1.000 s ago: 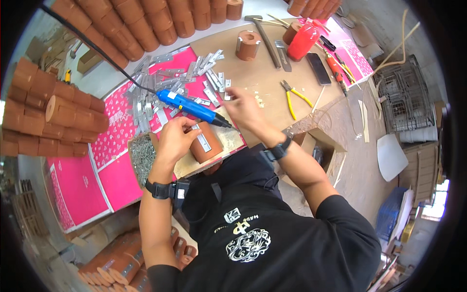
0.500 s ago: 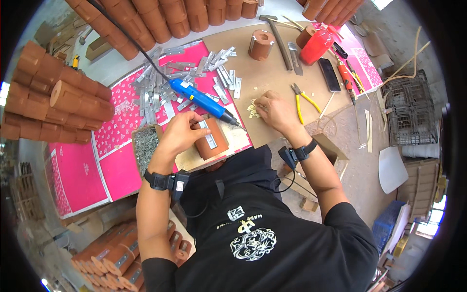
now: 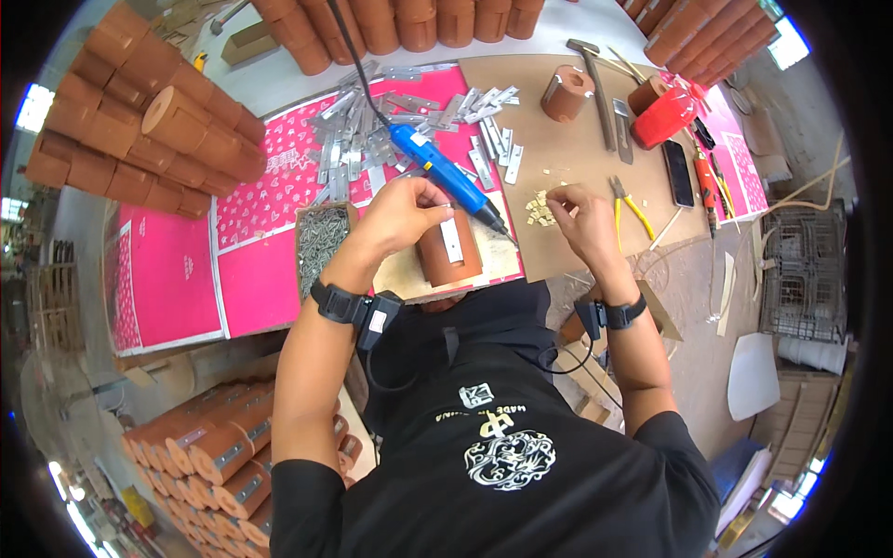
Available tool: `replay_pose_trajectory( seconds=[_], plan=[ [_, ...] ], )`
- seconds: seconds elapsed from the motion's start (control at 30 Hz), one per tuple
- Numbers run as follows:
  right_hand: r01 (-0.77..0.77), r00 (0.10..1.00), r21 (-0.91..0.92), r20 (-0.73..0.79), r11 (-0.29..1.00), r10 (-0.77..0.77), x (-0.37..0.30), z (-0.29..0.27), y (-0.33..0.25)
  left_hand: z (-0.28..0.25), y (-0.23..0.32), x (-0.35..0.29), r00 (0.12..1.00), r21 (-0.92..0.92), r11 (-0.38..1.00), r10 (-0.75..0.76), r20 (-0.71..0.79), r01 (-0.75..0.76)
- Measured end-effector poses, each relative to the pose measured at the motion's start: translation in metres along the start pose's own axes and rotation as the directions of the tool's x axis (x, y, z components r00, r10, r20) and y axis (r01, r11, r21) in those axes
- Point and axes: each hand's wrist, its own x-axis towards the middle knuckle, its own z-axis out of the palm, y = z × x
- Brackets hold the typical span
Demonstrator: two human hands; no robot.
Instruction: Attaching metal brackets to curved wooden blocks using a hot glue gun.
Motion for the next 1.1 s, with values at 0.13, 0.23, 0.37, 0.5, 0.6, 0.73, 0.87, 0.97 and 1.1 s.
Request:
replay_pose_trajectory(
  seconds=[0.13,0.23,0.37,0.5,0.6,0.73,0.87,0.97,1.1],
  plan=[
    [-0.029,0.965,0.277,0.259,0.96,-0.046,-0.012,0.009,-0.055,-0.002,0.011,0.004,0.995,-0.065,0.995,0.064,-0.077,-0.069],
    [0.126,0.917,0.391,0.304,0.912,-0.257,-0.021,0.029,-0.083,-0.002,0.013,0.006,0.984,-0.196,0.967,0.146,-0.107,-0.165],
    [0.244,0.906,0.272,0.278,0.931,-0.319,-0.032,0.045,-0.094,-0.003,0.005,-0.001,0.964,-0.405,0.899,0.059,-0.259,-0.164],
    [0.361,0.879,0.174,0.264,0.916,-0.396,-0.033,0.044,-0.096,-0.006,-0.002,-0.013,0.965,-0.368,0.915,0.075,-0.251,-0.167],
    [0.379,0.877,0.14,0.262,0.915,-0.403,-0.034,0.043,-0.099,-0.003,-0.005,-0.015,0.962,-0.374,0.912,0.072,-0.262,-0.17],
    [0.322,0.893,0.207,0.258,0.924,-0.369,-0.035,0.042,-0.093,-0.004,-0.005,-0.016,0.967,-0.356,0.921,0.07,-0.246,-0.158],
    [0.285,0.906,0.342,0.208,0.895,-0.368,-0.033,0.04,-0.079,0.001,-0.004,-0.016,0.977,-0.363,0.923,0.056,-0.208,-0.13],
    [0.228,0.936,0.367,0.171,0.902,-0.307,-0.033,0.036,-0.072,0.008,-0.003,-0.016,0.986,-0.318,0.942,0.059,-0.159,-0.108],
    [0.074,0.955,0.377,0.239,0.923,-0.175,-0.038,0.029,-0.068,0.022,-0.006,-0.013,0.976,-0.126,0.984,0.099,-0.195,-0.125]
  ],
)
